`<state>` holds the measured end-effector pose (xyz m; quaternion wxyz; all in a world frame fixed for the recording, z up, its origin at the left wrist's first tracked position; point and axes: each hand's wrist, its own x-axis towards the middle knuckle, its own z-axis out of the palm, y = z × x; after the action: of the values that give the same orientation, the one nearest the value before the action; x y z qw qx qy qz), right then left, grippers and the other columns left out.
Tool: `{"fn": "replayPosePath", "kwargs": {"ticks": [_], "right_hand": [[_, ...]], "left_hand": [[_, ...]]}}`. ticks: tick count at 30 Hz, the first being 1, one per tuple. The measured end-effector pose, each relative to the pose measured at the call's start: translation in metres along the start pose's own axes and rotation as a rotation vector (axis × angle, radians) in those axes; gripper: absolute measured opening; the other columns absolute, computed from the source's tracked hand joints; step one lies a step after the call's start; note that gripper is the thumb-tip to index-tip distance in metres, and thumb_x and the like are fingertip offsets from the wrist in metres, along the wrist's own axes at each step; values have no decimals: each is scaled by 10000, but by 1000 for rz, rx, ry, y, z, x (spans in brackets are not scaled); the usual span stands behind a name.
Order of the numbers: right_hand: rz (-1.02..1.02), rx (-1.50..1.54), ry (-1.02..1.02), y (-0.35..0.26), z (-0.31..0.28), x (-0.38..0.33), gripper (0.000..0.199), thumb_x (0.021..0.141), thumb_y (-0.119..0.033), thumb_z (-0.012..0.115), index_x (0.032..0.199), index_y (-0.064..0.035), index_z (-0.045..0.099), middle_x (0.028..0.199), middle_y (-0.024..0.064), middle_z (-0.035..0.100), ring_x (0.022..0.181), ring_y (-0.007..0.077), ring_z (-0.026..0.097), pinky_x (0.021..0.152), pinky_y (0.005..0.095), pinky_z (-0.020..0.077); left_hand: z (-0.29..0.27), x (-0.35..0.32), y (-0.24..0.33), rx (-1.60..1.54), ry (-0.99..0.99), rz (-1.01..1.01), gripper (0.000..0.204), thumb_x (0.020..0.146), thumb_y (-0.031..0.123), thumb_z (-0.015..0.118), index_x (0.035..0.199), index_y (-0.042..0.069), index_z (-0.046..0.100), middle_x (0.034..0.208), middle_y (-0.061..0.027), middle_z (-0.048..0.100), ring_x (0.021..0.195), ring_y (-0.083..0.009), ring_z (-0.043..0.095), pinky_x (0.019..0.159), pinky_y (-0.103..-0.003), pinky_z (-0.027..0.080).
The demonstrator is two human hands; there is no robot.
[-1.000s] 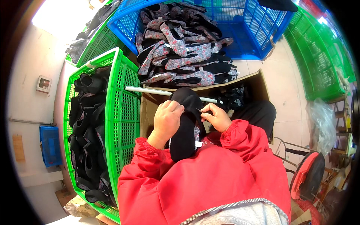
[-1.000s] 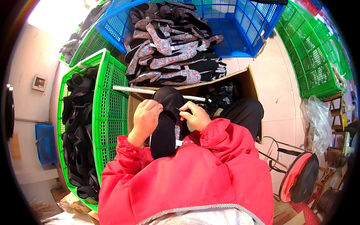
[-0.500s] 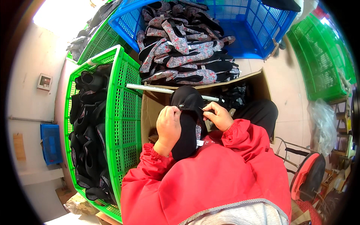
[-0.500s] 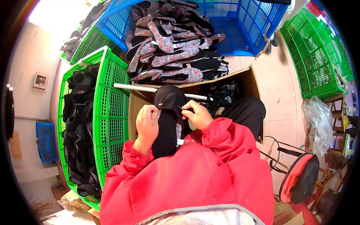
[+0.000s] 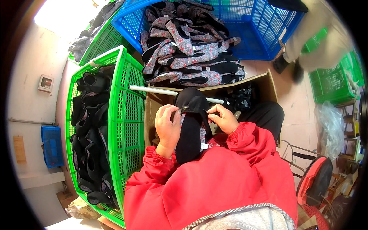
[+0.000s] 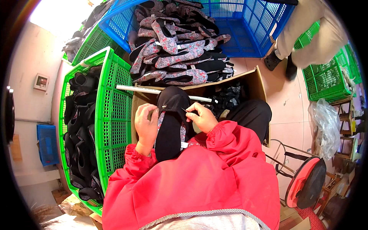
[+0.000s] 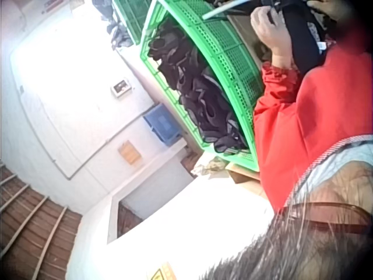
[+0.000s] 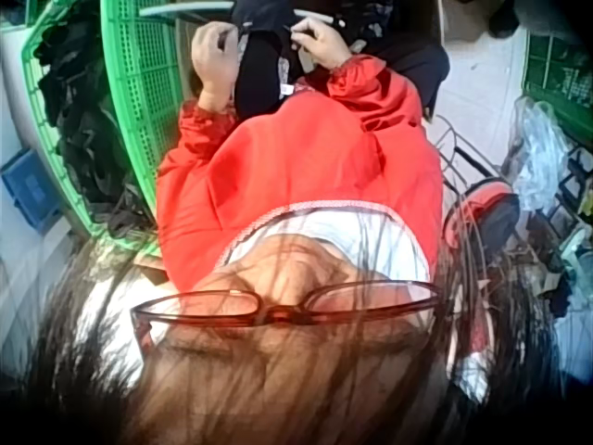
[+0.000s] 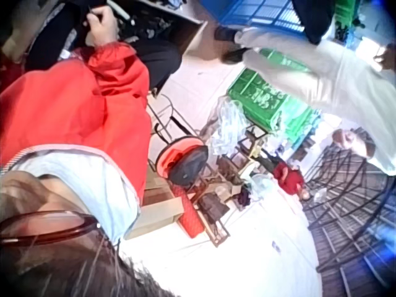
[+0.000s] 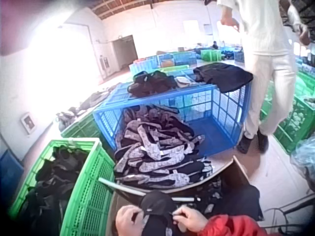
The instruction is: The person sits on the floor and sews a small tag onto the heel of a slipper using a needle and thread. They repeatedly pick up slippers from a green basket, stitch the tag, and place the finished slipper into a blue basket. The workspace includes multiple baskets and a cardboard box filled with slippers.
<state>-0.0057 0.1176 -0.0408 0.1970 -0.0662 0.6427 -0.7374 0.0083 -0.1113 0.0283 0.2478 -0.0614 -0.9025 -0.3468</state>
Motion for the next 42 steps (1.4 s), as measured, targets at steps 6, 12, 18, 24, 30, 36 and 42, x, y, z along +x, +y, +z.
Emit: {"fn": "replayPosePath", "kwargs": {"ticks": [6,12,18,24,30,36,42], "right_hand": [[-16,-6,4,-1,0,0,104,950,-90,610,1012,-10,586,864,51,654,817,115,616,788,274,478],[-64,-29,1,2,0,1,122,952,-106,629,1019,-11,591,856,51,657,812,116,621,790,278,483],[-76,-70,10,1,0,1,133,949,-114,639,1020,-11,594,841,59,665,809,120,626,792,278,484],[-98,-73,6,3,0,1,126,948,-112,637,1011,-13,592,833,58,666,808,121,624,793,279,483],[-72,-41,-7,4,0,2,109,952,-89,629,1013,-12,583,867,55,649,821,119,617,801,275,483],[-65,-29,-23,3,-1,2,94,957,-63,615,1020,-6,576,902,52,629,831,119,612,806,271,485],[-81,17,0,6,0,2,95,946,-80,619,995,-6,586,851,54,652,804,119,627,788,276,490]], "left_hand": [[0,4,7,9,-90,55,134,756,-9,730,876,42,700,851,-82,617,831,-266,591,748,-355,484],[-2,22,8,38,-236,228,128,753,66,747,878,80,727,818,-59,614,799,-264,589,729,-364,478],[-3,34,9,106,-368,305,85,766,101,716,850,105,710,825,-41,595,819,-252,574,750,-371,455],[0,36,15,151,-400,382,20,828,103,642,816,88,637,834,-51,578,845,-273,547,765,-383,438],[2,31,-3,-44,-271,161,14,846,51,623,850,52,610,838,-107,574,828,-318,545,757,-412,440],[-5,32,-17,38,-81,59,58,851,57,665,873,37,615,853,-111,596,836,-321,569,745,-403,454],[-12,32,-21,129,-32,38,83,886,74,665,875,17,607,819,-93,580,784,-277,567,722,-369,460]]}}
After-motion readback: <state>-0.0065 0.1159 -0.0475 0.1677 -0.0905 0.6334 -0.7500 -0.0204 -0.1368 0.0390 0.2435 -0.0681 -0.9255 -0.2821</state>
